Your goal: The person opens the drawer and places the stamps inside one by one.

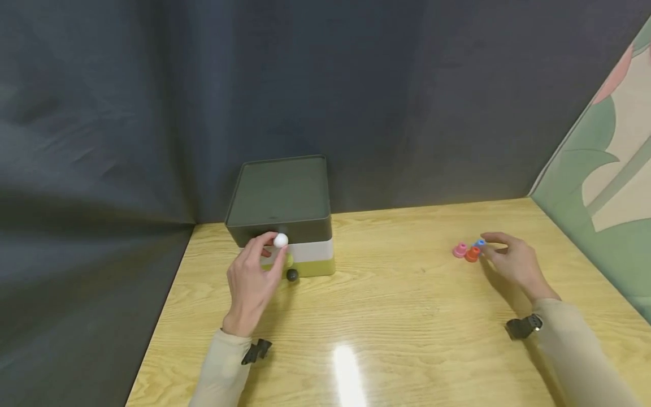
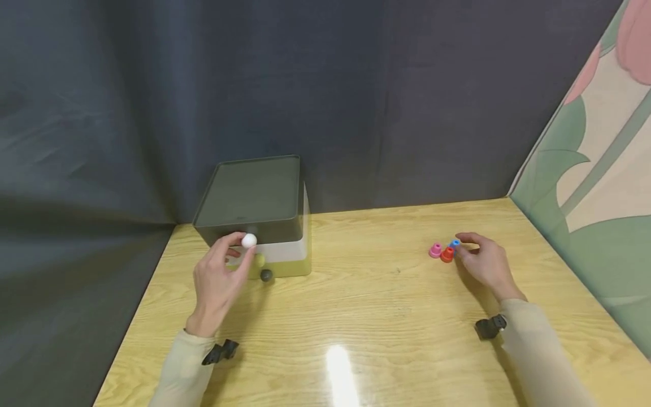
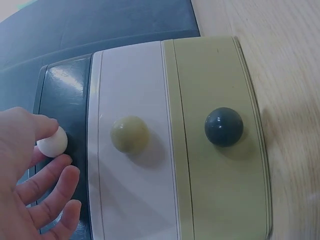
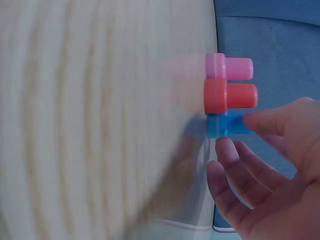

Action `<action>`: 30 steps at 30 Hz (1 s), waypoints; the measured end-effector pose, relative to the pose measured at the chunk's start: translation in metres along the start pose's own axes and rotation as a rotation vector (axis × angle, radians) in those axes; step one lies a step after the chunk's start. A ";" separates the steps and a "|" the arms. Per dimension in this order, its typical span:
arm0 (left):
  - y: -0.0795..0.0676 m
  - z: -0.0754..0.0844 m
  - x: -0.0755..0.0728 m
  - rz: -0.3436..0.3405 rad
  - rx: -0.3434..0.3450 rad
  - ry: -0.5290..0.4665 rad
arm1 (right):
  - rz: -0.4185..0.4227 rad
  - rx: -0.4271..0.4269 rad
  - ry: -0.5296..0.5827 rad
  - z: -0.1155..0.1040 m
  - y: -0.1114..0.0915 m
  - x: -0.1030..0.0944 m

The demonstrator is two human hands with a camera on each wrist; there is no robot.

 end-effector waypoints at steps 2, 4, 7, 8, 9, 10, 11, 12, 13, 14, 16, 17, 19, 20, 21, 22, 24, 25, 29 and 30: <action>0.002 0.002 0.001 -0.011 0.005 0.003 | -0.008 -0.005 -0.001 0.004 0.002 0.000; 0.003 0.003 0.001 -0.015 0.005 0.006 | -0.012 -0.010 0.005 0.006 0.004 0.001; 0.003 0.004 -0.001 -0.008 0.003 0.008 | -0.013 -0.015 0.014 0.007 0.006 0.000; 0.003 0.004 -0.002 -0.004 0.003 0.009 | -0.014 -0.016 0.016 0.008 0.007 0.001; 0.002 0.004 -0.002 0.000 0.004 0.009 | -0.016 -0.017 0.019 0.007 0.008 0.001; 0.001 0.004 -0.003 0.003 0.005 0.009 | -0.021 -0.018 0.025 0.008 0.008 0.001; 0.000 0.004 -0.004 0.003 0.006 0.008 | -0.024 -0.016 0.025 0.008 0.009 0.001; -0.001 0.004 -0.004 0.003 0.006 0.007 | -0.027 -0.013 0.027 0.008 0.009 0.001; -0.002 0.005 -0.005 0.002 0.005 0.008 | -0.030 -0.009 0.028 0.008 0.009 0.001; -0.004 0.005 -0.005 0.004 0.002 0.012 | -0.033 -0.004 0.030 0.009 0.009 0.001; -0.007 0.006 -0.006 0.006 -0.005 0.019 | -0.040 0.005 0.032 0.010 0.008 0.002; -0.009 0.007 -0.007 0.007 -0.007 0.023 | -0.043 0.010 0.034 0.011 0.008 0.002; -0.013 0.008 -0.008 0.008 -0.012 0.029 | -0.041 0.023 0.031 0.012 0.007 0.004; -0.015 0.008 -0.008 0.010 -0.011 0.030 | -0.041 0.026 0.031 0.013 0.007 0.004; -0.017 0.009 -0.008 0.011 -0.008 0.029 | -0.041 0.029 0.031 0.013 0.006 0.004; -0.018 0.010 -0.009 0.013 -0.003 0.028 | -0.042 0.033 0.032 0.014 0.006 0.004; -0.022 0.011 -0.009 0.016 0.006 0.030 | -0.041 0.039 0.028 0.014 0.005 0.005; -0.024 0.011 -0.010 0.019 0.011 0.031 | -0.044 0.036 0.032 0.013 0.005 0.005; -0.033 0.013 -0.011 0.023 0.029 0.034 | -0.053 0.038 0.038 0.013 0.004 0.006; -0.035 0.014 -0.012 0.024 0.034 0.032 | -0.054 0.038 0.040 0.013 0.004 0.006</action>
Point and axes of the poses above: each hand's wrist, its own y-axis towards the middle knuckle, its own x-axis out of the palm, z = x × y, the point moved 3 cm from there along y, towards the middle knuckle, and after that the axes turned 12 degrees about -z, right-handed, at the moved point
